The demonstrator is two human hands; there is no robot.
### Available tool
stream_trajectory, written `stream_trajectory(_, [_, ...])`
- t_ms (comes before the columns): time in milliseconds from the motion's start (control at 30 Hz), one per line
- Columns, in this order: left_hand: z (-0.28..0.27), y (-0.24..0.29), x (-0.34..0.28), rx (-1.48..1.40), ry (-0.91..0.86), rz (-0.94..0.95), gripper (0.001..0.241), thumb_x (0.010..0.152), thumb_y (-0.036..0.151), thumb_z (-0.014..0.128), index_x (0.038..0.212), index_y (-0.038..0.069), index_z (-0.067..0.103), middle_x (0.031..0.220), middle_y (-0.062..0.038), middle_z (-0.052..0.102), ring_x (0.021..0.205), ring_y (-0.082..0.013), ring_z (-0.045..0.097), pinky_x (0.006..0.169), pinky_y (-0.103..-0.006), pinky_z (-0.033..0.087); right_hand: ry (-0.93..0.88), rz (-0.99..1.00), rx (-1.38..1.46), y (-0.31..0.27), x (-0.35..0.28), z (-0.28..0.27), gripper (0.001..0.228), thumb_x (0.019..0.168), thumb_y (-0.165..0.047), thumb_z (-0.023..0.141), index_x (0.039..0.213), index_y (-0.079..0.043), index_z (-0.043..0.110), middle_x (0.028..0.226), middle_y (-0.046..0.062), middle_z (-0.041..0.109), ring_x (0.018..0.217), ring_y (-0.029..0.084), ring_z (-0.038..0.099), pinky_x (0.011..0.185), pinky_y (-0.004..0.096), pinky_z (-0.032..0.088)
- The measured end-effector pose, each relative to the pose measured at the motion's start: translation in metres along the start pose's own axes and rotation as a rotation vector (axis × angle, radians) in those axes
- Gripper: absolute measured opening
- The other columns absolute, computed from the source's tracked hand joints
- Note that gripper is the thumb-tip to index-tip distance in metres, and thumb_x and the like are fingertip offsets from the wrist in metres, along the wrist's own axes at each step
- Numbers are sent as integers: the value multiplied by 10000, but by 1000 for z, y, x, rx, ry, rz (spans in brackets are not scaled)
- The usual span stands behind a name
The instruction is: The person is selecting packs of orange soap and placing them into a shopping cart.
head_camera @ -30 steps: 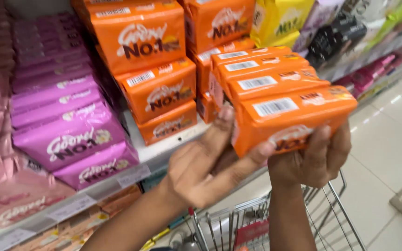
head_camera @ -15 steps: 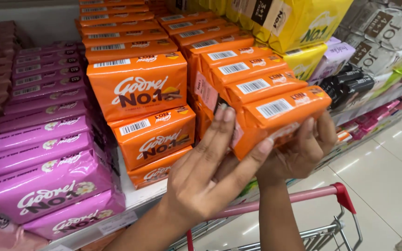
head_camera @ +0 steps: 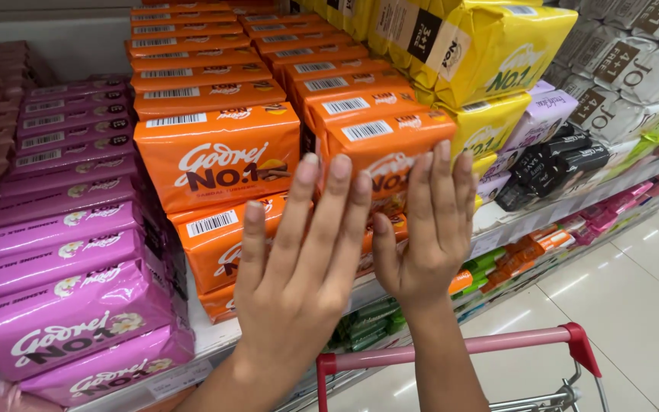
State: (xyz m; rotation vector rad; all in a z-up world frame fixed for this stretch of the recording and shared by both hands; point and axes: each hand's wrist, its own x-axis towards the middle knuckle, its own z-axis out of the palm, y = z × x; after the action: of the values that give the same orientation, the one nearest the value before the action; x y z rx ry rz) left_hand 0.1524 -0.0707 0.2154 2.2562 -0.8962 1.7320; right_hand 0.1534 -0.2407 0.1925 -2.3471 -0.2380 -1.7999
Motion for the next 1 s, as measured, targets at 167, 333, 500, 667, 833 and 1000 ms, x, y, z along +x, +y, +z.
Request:
stream_trajectory(167, [3, -5, -6, 94, -96, -7, 460, 1114, 198, 532, 1555, 89, 600, 1624, -78, 484, 1526, -241, 397, 1287, -497, 124, -53, 3, 16, -5, 2, -3, 556, 1039, -207, 583, 1499, 91, 492, 1581, 276, 462, 1532, 446, 389, 1284, 531, 292])
stream_trajectory(333, [5, -7, -15, 87, -145, 135, 507, 1080, 200, 510, 1560, 49, 568, 1633, -62, 472, 1535, -206, 378, 1305, -479, 129, 9, -54, 104, -3, -11, 8, 457, 1074, -166, 550, 1453, 89, 531, 1536, 254, 513, 1482, 414, 508, 1263, 496, 385])
stream_trajectory(500, [2, -7, -6, 96, -252, 90, 578, 1036, 246, 462, 1571, 31, 509, 1641, -85, 442, 1538, -213, 348, 1273, -484, 85, -53, -44, 45, -17, 5, 4, 463, 1043, -168, 479, 1415, 93, 573, 1496, 258, 552, 1438, 390, 549, 1242, 496, 401])
stream_trajectory(667, [8, -6, 0, 95, -284, 44, 554, 1061, 282, 458, 1561, 47, 488, 1642, -112, 435, 1547, -223, 335, 1276, -499, 61, -124, -26, 3, -23, 13, 6, 488, 1027, -153, 478, 1450, 78, 557, 1515, 243, 553, 1456, 371, 534, 1252, 487, 374])
stream_trajectory(833, [10, -7, -2, 94, -297, 56, 531, 1048, 292, 466, 1522, 56, 505, 1634, -134, 440, 1544, -243, 341, 1275, -499, 70, -151, -2, 5, -26, 12, 6, 505, 1022, -155, 502, 1475, 68, 535, 1542, 237, 526, 1473, 369, 513, 1264, 480, 355])
stream_trajectory(1000, [8, -7, -8, 78, -305, 79, 579, 1044, 278, 444, 1565, 27, 470, 1647, -143, 418, 1548, -254, 327, 1280, -472, 91, -203, 34, 35, -26, -1, -5, 512, 1025, -121, 519, 1513, 30, 511, 1598, 222, 472, 1541, 414, 425, 1304, 516, 317])
